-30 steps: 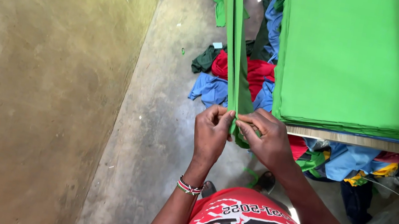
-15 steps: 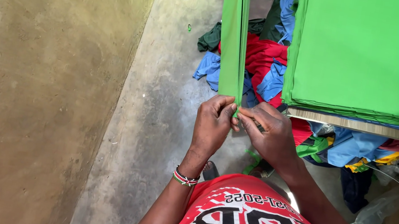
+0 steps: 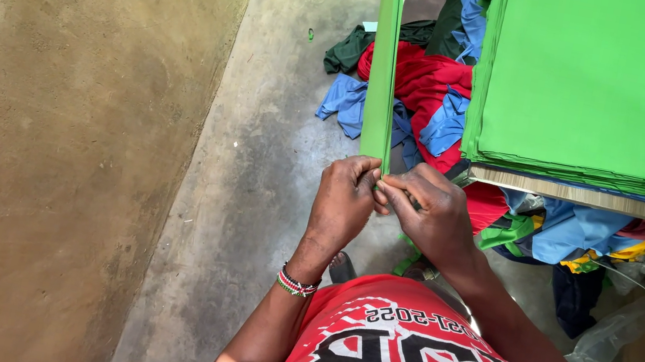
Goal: Aligning and stacking green fabric sheets on a cutting table
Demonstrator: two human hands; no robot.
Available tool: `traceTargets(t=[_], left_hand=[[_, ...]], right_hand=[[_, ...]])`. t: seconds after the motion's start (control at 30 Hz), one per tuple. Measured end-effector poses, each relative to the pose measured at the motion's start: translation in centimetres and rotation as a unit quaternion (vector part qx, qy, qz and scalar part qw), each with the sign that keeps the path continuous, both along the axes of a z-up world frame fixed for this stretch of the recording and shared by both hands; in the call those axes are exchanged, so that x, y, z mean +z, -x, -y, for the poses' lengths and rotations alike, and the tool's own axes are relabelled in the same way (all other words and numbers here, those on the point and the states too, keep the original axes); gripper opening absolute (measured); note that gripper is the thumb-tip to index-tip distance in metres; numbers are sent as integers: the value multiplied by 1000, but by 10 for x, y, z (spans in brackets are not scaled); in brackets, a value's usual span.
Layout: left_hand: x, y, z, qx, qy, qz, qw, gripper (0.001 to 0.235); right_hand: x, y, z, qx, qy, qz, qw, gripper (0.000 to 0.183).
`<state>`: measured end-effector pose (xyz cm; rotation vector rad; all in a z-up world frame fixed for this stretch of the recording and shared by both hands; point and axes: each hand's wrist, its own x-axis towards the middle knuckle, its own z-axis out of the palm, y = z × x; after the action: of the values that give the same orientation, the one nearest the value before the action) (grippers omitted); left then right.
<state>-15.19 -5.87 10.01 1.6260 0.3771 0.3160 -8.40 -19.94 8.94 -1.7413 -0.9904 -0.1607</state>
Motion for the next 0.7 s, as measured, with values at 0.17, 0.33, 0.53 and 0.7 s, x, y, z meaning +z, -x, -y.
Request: traceTargets(t=[0.17, 0.33, 0.53, 0.7], left_hand=[[4, 4, -2, -11, 22, -27, 999, 24], [-12, 2, -7, -5, 96, -48, 994, 21], [-1, 6, -22, 108, 78, -52, 990, 17], [85, 22, -16, 85, 113, 25, 990, 17]], right_hand=[[-3, 3, 1, 10, 18, -2, 1000, 14], [-6, 4, 1, 18, 71, 43, 996, 3], [46, 8, 0, 172, 64, -91, 979, 15], [-36, -25, -9, 128, -101, -372, 914, 27]])
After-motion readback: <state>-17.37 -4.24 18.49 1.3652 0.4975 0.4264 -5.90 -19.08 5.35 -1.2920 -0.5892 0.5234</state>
